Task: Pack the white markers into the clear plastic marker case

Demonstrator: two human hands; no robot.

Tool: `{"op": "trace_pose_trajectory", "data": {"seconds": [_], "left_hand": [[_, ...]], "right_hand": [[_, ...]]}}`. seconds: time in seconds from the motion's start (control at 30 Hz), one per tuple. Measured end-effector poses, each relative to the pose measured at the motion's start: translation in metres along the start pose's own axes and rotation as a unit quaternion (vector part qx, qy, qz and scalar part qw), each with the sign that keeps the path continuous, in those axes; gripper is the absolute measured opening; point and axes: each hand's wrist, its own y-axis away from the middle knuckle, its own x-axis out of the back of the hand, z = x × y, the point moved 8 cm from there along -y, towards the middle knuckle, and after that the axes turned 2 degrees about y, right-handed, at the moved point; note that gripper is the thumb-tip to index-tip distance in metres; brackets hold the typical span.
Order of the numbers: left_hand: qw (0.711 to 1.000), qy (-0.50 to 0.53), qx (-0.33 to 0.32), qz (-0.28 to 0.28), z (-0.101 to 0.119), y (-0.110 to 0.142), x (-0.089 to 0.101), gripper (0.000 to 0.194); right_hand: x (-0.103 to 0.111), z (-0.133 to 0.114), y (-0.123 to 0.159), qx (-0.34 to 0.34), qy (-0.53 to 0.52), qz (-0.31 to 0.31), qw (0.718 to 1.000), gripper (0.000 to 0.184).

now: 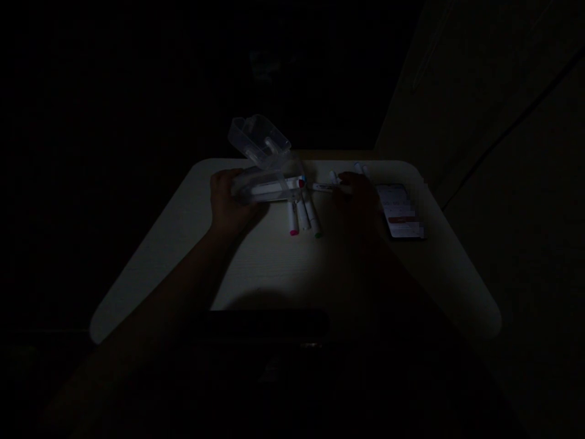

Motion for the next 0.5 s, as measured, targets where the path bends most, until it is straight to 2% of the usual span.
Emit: {"op": "trace_pose_trajectory", "data": {"seconds": [0.2,0.4,0.5], "left_hand": [[1.000,0.013,0.004,-0.005,0.002,0.000,0.000,0.063],[1.000,0.004,0.005,0.000,0.002,0.001,0.000,0.064],[1.000,-0.004,0.013,-0.006,0.002,0.000,0.000,0.064]], "right_hand": [[-0.002,0.013,-0.003,0.024,-0.017,0.004,1.000,0.037],[0.006,0.021,-0.005,0.033,-0.011,0.062,0.997,0.041],[0.007,0.020,-0.005,0.025,-0.030,0.073,0.997,0.046]]}}
